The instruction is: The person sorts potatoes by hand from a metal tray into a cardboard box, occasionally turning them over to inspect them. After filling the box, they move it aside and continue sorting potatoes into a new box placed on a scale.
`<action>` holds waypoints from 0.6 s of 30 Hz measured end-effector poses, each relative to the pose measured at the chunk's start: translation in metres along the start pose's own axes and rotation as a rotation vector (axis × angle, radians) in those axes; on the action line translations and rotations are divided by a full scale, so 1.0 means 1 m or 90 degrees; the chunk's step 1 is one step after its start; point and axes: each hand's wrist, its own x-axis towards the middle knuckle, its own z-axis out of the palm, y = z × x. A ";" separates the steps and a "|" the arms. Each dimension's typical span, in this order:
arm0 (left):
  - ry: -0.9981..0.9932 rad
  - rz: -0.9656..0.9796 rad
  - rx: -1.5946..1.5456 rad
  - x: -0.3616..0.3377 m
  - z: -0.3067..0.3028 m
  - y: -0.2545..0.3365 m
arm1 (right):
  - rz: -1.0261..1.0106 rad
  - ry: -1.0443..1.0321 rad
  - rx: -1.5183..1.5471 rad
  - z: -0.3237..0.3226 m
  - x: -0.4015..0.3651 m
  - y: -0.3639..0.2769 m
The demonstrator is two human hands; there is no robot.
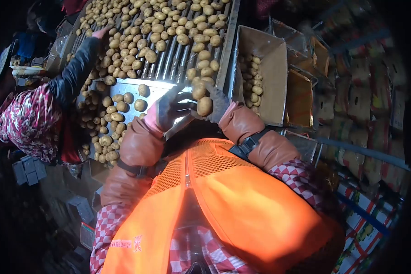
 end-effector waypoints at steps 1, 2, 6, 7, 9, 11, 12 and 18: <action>0.035 0.033 0.044 0.002 -0.017 -0.006 | 0.029 0.030 -0.029 0.008 -0.004 -0.009; 0.232 0.001 0.134 -0.004 -0.011 0.002 | 0.057 0.060 -0.058 0.011 -0.008 -0.014; 0.311 0.343 1.051 -0.030 -0.077 -0.063 | 0.053 -0.008 -0.036 -0.011 -0.002 -0.025; 0.265 0.202 1.155 -0.049 -0.066 -0.058 | 0.048 -0.024 -0.034 -0.012 -0.004 -0.028; 0.308 0.092 1.214 -0.057 -0.086 -0.059 | 0.048 -0.046 -0.044 0.004 -0.017 -0.039; 0.392 0.099 1.137 -0.059 -0.120 -0.062 | 0.011 -0.030 -0.103 0.018 -0.028 -0.047; 0.432 0.116 1.052 -0.060 -0.124 -0.060 | 0.010 -0.027 -0.106 0.015 -0.032 -0.049; 0.576 0.256 1.115 -0.097 -0.130 -0.086 | -0.145 -0.134 -0.108 -0.081 -0.054 -0.111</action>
